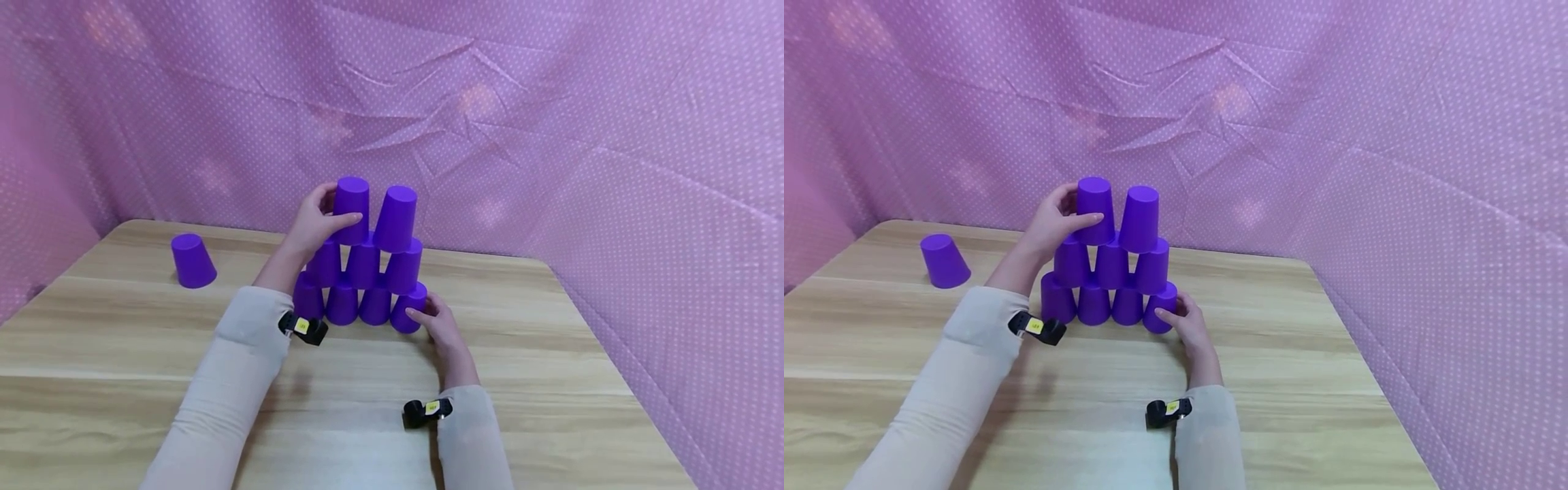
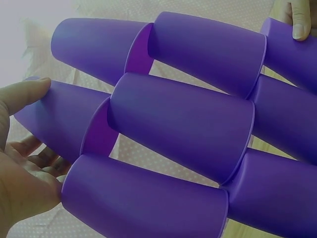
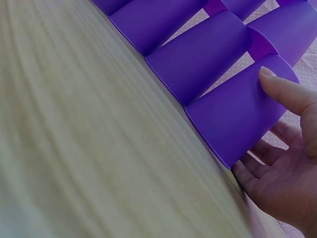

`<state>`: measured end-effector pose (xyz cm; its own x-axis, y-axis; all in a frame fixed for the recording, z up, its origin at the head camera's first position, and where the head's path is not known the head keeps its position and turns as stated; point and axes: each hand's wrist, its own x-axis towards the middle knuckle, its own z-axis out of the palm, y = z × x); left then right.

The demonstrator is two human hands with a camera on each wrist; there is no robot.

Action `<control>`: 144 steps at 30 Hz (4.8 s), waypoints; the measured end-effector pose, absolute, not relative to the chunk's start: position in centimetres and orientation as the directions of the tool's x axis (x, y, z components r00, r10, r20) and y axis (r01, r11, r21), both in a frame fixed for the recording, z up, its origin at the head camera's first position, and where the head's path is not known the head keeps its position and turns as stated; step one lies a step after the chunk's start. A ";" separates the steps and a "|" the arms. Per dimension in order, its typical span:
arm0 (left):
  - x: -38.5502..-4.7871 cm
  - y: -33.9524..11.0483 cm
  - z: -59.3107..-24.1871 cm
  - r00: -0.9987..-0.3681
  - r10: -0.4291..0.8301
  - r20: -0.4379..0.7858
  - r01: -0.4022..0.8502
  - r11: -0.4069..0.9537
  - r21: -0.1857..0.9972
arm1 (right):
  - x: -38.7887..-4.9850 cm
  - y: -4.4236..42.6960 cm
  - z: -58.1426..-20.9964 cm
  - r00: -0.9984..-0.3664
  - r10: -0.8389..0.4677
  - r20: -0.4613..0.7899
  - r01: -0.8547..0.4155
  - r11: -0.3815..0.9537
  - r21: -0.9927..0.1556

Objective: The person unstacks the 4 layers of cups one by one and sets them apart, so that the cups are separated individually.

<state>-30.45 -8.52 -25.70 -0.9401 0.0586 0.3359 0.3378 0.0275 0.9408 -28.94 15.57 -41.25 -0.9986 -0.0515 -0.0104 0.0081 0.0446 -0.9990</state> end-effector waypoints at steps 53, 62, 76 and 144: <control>-23.0 -17.2 -28.6 -0.935 -0.124 0.333 0.319 0.124 0.940 | -29.0 15.9 -41.6 -0.996 -0.078 0.041 -0.045 0.046 -0.998; -22.4 -19.7 -30.2 -0.928 -0.195 0.316 0.298 0.119 0.947 | -29.1 15.9 -42.0 -0.997 -0.072 0.033 -0.036 0.046 -0.998; -21.0 -25.8 -33.4 -0.914 -0.254 0.317 0.245 0.277 0.929 | -29.0 15.8 -41.8 -0.996 -0.076 0.051 -0.054 0.036 -0.998; -31.0 -39.5 -43.4 -0.617 -0.784 0.066 0.207 -0.081 0.975 | -29.5 16.1 -42.1 -0.994 -0.088 0.057 -0.061 0.046 -0.997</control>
